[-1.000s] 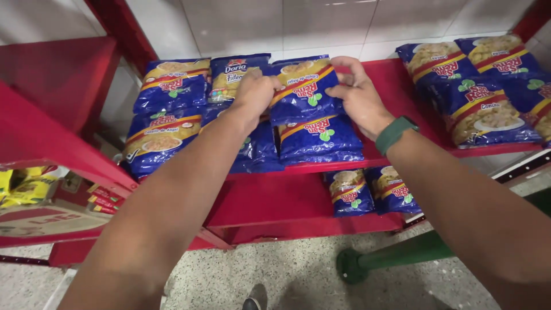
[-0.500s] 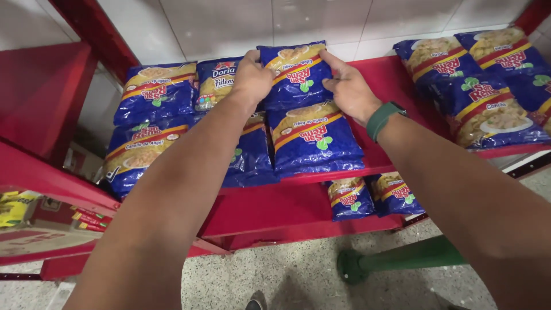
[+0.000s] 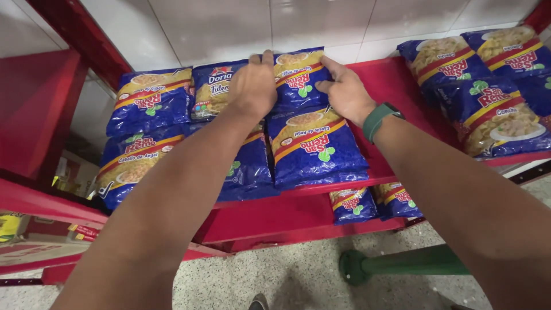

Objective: Stocking grocery shelves with bags of food from a plastic crate.

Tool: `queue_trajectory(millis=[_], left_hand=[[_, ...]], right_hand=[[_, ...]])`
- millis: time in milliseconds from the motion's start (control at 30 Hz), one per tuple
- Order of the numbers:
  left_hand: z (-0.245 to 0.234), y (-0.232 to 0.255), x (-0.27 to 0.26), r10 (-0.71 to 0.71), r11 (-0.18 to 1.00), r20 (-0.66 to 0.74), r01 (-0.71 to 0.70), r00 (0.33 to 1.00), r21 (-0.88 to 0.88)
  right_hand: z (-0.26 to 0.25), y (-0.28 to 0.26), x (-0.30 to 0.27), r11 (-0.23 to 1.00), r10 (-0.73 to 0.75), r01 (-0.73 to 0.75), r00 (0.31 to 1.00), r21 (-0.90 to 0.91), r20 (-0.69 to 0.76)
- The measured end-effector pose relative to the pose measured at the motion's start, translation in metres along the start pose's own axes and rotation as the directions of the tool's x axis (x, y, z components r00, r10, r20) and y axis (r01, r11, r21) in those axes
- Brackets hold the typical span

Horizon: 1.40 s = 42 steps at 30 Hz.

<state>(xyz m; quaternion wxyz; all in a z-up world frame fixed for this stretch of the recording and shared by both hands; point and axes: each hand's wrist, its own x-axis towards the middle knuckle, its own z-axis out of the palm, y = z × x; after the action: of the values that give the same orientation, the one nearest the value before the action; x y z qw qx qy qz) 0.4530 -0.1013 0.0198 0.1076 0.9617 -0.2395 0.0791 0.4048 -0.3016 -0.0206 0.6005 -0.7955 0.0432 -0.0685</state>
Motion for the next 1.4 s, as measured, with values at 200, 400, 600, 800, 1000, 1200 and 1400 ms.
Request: queue_trajectory(millis=[200,400,600,800,1000,1200,1400], left_hand=[[0.005,-0.003,-0.003,0.244,0.966,-0.068,-0.236,0.967,0.107],[0.057,-0.027,0.017,0.345,0.937,-0.325,-0.344,0.881,0.065],[0.059,-0.022,0.027,0.24,0.97,-0.147,-0.243,0.96,0.001],[0.022,0.0,0.012,0.051,0.996,0.097,-0.058,0.994,0.066],[0.004,0.007,-0.02,0.201,0.969,-0.009,-0.198,0.979,0.147],[0.007,0.021,-0.041,0.268,0.963,-0.106,-0.264,0.957,0.056],[0.004,0.049,-0.075,0.289,0.956,-0.165,-0.294,0.943,-0.004]], right_hand=[[-0.005,0.005,0.003,0.989,0.0,-0.002,1.0,-0.149,-0.012],[-0.005,0.01,0.012,0.87,-0.074,0.082,0.997,-0.486,0.035],[-0.018,0.0,0.011,0.822,-0.021,0.064,0.996,-0.566,0.082],[-0.03,-0.01,-0.001,0.774,0.03,0.028,0.996,-0.633,0.08],[-0.029,-0.038,-0.026,0.749,0.044,0.044,0.992,-0.662,0.115],[-0.014,-0.039,-0.046,0.719,-0.031,0.128,0.988,-0.683,0.152],[0.001,-0.03,-0.064,0.6,-0.08,0.207,0.977,-0.773,0.2]])
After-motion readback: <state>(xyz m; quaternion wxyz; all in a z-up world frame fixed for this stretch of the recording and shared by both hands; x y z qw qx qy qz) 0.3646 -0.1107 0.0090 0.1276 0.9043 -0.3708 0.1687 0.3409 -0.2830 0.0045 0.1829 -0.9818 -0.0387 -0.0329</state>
